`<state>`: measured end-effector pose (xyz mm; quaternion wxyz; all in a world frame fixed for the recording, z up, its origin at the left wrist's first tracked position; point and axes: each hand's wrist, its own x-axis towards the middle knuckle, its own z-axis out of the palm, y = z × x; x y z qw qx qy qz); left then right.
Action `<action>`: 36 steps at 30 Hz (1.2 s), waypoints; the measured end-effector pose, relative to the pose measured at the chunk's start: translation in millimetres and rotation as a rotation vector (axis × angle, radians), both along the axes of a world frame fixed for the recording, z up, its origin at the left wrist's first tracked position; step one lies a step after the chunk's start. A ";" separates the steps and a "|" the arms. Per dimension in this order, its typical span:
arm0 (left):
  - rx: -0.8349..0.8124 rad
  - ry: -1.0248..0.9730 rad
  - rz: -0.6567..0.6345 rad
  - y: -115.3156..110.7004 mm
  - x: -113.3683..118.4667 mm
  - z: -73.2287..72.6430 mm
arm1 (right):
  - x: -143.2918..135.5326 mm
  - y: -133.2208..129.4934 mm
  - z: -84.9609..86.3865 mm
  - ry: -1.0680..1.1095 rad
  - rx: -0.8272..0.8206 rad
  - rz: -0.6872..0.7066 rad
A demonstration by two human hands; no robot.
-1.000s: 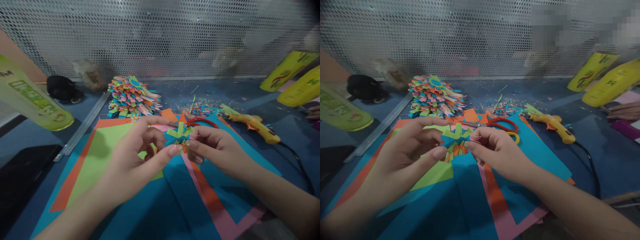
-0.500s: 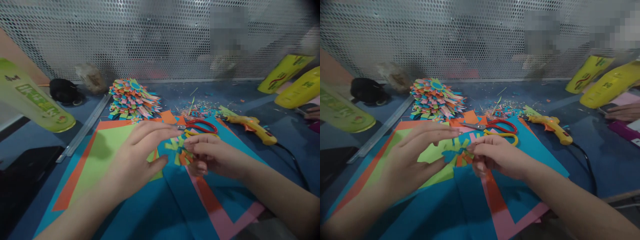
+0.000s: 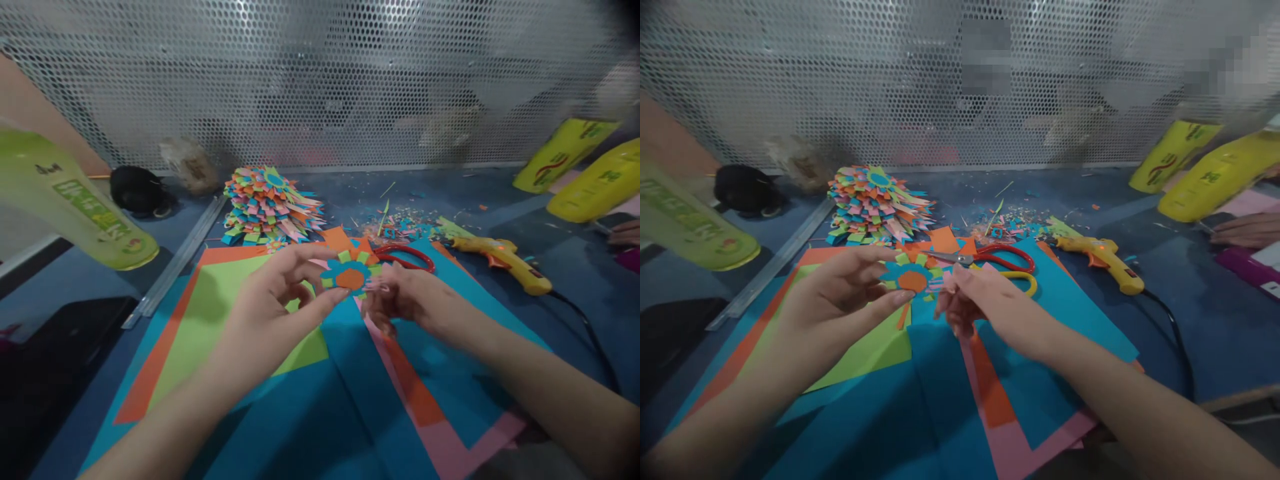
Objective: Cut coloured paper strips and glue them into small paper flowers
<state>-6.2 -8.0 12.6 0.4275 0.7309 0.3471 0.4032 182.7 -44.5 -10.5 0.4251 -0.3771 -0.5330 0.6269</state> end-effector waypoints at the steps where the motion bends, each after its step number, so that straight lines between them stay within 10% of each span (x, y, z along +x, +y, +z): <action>1: -0.036 -0.018 -0.005 0.0 0.2 -0.5 | -1.4 -0.7 0.1 -0.050 0.067 -0.036; 10: -0.049 -0.002 -0.067 -5.0 1.1 -0.7 | -8.6 -6.2 9.3 -0.216 0.139 -0.201; 36: -0.032 0.022 -0.100 -4.5 -0.7 1.6 | -4.9 -11.5 6.2 -0.502 0.252 0.034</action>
